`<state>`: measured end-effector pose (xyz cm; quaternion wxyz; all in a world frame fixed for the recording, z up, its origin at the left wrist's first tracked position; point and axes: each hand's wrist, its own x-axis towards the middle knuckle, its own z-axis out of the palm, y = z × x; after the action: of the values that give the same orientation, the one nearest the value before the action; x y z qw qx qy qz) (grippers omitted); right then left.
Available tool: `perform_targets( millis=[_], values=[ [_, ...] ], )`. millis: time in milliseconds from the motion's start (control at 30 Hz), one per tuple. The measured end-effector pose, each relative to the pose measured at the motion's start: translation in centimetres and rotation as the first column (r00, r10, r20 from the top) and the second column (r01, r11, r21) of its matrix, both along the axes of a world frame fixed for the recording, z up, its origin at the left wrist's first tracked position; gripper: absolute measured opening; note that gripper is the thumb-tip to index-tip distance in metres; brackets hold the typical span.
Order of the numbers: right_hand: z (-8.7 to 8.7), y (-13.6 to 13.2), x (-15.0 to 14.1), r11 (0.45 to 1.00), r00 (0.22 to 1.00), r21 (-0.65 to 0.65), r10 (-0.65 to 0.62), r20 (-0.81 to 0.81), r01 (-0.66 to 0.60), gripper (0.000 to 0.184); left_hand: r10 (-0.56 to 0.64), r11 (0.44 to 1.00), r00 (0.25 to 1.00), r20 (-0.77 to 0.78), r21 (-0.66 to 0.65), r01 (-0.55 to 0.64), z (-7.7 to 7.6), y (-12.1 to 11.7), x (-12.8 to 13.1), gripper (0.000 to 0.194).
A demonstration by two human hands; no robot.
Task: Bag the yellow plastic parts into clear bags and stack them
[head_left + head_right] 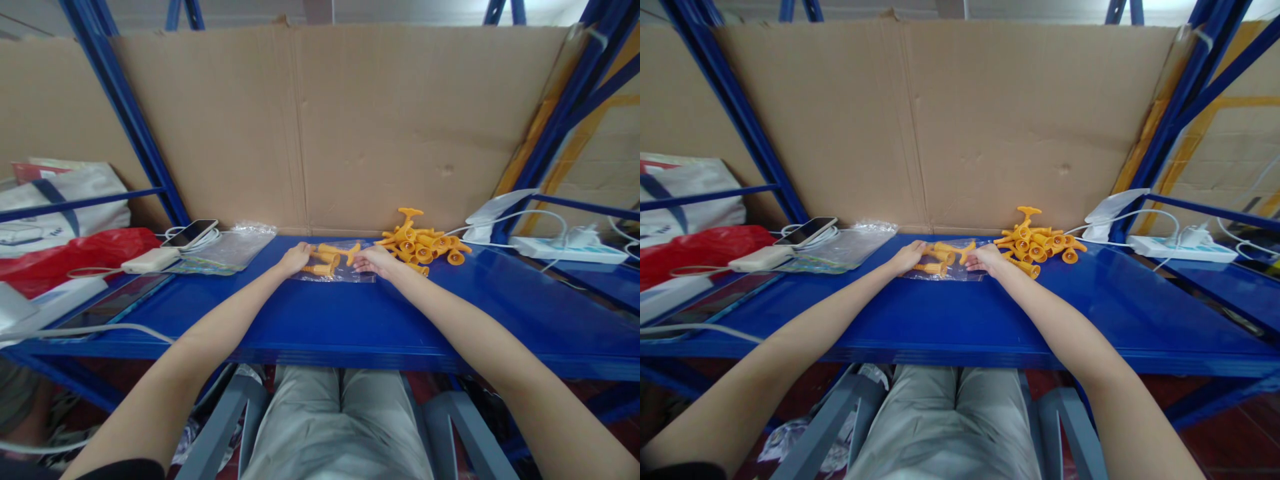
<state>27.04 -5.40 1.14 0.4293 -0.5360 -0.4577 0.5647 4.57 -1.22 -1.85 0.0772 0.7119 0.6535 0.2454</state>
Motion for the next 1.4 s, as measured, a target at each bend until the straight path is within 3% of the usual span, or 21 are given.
perform_targets(
  millis=[133,300,467,567,700,767,867,1067,1400],
  values=[
    [-0.3,0.1,-0.1,1.0,0.999,0.008,-0.007,0.036,0.006,0.017,-0.058,0.998,0.997,0.05,0.037,0.057,-0.5,0.4,0.2,0.039],
    [-0.8,0.3,-0.3,0.999,0.997,0.039,-0.015,0.075,0.012,0.026,-0.037,0.998,0.995,0.093,0.057,0.032,-0.2,0.0,0.6,0.036],
    [-1.1,0.2,-0.3,0.997,0.998,0.068,-0.043,0.043,0.04,0.015,-0.015,0.994,0.991,0.132,0.109,0.0,0.7,-0.7,0.8,0.037],
    [-1.2,0.1,-0.3,0.995,0.997,0.096,-0.045,0.056,0.039,0.024,-0.006,0.992,0.994,0.108,0.126,-0.007,1.1,-1.0,0.9,0.038],
    [-1.3,0.3,-0.3,0.986,0.996,0.168,0.004,0.085,-0.019,0.015,0.002,0.996,1.0,0.023,0.084,-0.004,1.6,-1.3,0.9,0.036],
    [-1.4,0.6,-0.4,0.979,0.994,0.198,0.033,0.1,-0.052,0.02,-0.002,0.998,1.0,-0.011,0.059,0.003,1.6,-1.4,1.0,0.035],
    [-1.6,0.8,-0.5,0.974,0.994,0.217,0.046,0.097,-0.066,0.023,-0.028,0.999,0.999,-0.04,0.039,0.029,1.5,-1.2,1.0,0.036],
    [-1.8,0.4,-0.8,0.98,0.997,0.194,-0.05,0.058,0.038,0.014,-0.096,0.992,0.995,-0.037,0.074,0.098,0.7,-0.4,0.5,0.038],
    [-2.0,0.5,-0.8,0.975,0.994,0.22,-0.002,0.105,-0.021,0.014,-0.08,0.982,0.994,0.079,0.177,0.065,0.4,0.1,0.4,0.036]
  ],
)
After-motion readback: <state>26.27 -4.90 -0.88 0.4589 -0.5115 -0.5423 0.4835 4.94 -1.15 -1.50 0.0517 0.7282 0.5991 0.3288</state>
